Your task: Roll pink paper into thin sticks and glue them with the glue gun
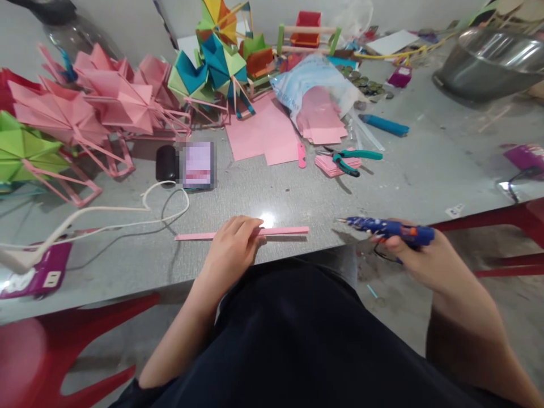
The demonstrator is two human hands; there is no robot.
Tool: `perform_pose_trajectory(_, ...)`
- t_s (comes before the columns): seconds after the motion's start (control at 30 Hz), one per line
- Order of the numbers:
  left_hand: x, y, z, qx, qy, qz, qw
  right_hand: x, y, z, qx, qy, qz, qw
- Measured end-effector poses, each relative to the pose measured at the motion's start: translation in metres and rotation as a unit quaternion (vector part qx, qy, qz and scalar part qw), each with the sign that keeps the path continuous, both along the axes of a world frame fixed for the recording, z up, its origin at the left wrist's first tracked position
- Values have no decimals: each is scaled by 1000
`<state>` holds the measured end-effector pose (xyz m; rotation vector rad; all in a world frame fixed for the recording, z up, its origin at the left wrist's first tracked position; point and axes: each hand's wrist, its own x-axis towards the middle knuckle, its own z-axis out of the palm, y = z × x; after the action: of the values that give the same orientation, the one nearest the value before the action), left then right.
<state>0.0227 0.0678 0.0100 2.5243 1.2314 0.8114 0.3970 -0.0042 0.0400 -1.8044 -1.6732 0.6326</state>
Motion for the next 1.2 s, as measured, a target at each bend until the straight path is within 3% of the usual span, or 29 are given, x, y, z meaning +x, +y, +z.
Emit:
perform_pose_trajectory(0.13,2,1,2,-25,8,9,1000,25,11,-12,50,-115,-192,973)
perform_pose_trajectory(0.23,4,0,3,11,28,19,999,37,29,-19,21,-218,-262,940)
perform_pose_trajectory(0.5,7,-3,8,52,75,47,995,45,55,-31,26,-265,-252,930)
perform_pose_trajectory(0.77,38,-4,17,-3,150,-74,986,33,51,-38,26,-307,-253,917)
perform_pose_trajectory(0.87,45,-6,15,-29,147,-69,986,40,52,-43,25,-307,-251,918)
perform_pose_trajectory(0.97,48,-7,14,-59,126,-42,989,45,52,-48,90,-303,-264,911)
perform_pose_trajectory(1.1,49,-6,14,-85,113,-13,990,20,48,-50,286,-266,-288,875)
perform_pose_trajectory(1.13,49,-5,14,-90,111,-11,990,7,46,-48,325,-243,-251,878)
perform_pose_trajectory(1.2,47,-4,15,-101,103,-16,989,-24,43,-44,346,-184,-119,913)
